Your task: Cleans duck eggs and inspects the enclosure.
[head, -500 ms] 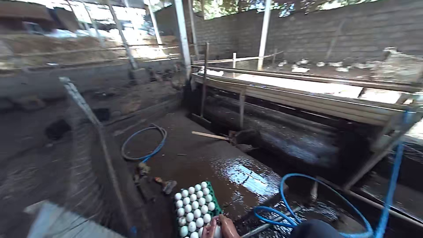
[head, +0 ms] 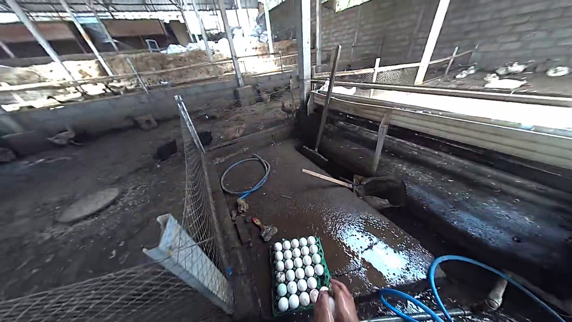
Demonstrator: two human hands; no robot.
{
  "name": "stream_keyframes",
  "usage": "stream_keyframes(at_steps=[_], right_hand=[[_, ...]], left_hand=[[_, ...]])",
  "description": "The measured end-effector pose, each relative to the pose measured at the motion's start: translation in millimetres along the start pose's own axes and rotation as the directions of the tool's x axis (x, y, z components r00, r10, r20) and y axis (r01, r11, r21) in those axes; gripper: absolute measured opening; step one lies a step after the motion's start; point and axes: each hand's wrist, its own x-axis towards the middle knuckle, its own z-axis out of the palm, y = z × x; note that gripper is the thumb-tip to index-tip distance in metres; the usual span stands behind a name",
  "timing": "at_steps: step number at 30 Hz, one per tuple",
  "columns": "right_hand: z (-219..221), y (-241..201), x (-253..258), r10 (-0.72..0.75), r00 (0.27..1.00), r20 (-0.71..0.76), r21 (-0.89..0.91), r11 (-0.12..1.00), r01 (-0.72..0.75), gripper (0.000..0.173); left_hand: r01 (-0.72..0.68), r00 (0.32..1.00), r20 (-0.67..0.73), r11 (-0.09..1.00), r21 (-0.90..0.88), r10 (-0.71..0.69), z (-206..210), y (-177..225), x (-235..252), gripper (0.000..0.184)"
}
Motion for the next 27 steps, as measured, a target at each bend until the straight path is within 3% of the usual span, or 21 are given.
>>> stream_keyframes(at_steps=[4, 8, 11, 13, 16, 19, 21, 24, 27], right_hand=[[2.6, 2.7, -14.8, -0.116, 0.993, 0.002, -0.088, 0.989, 0.116, 0.039], [-8.2, -0.8, 17.4, 0.054, 0.998, 0.018, 0.009, 0.998, -0.054, 0.035], [-11.0, -10.2, 19.2, 0.087, 0.996, 0.027, 0.095, 0.991, -0.089, 0.034], [-11.4, -12.3, 16.0, 0.097, 0.995, -0.018, 0.085, 0.992, -0.095, 0.035], [-1.1, -10.8, -9.5, -0.040, 0.999, -0.017, -0.125, 0.991, 0.038, 0.041], [1.4, -7.7, -25.9, -0.222, 0.975, 0.006, -0.191, 0.957, 0.219, 0.041], [-6.3, -6.9, -7.2, -0.177, 0.984, -0.027, -0.168, 0.971, 0.170, 0.041], [-10.3, -13.3, -5.0, -0.039, 0.998, -0.056, -0.143, 0.989, 0.031, 0.041], [-8.1, -3.0, -20.6, -0.150, 0.988, -0.025, -0.099, 0.984, 0.147, 0.041]], left_hand=[[-0.038, 0.999, -0.038, 0.999, 0.033, 0.039, 1.1, -11.7, 14.1, 0.046], [0.031, 0.997, 0.069, 0.977, -0.210, -0.017, -4.9, 0.9, -1.8, 0.050], [0.107, 0.986, 0.161, 0.923, -0.371, -0.050, -13.6, 4.9, 1.7, 0.046], [0.127, 0.983, 0.169, 0.932, -0.341, -0.073, -13.7, -1.2, 7.9, 0.037], [-0.027, 0.999, 0.018, 0.996, -0.088, 0.029, -8.3, -4.4, 10.1, 0.041], [-0.036, 0.994, 0.100, 0.997, -0.066, 0.042, -6.5, 11.8, -2.4, 0.049], [0.015, 0.983, 0.183, 0.995, -0.095, 0.002, -7.5, 9.0, -1.8, 0.055], [-0.103, 0.981, 0.161, 0.994, -0.045, 0.109, 0.2, -1.9, 0.1, 0.052], [-0.166, 0.976, 0.135, 0.985, -0.040, 0.170, 1.4, -4.7, 0.4, 0.054]])
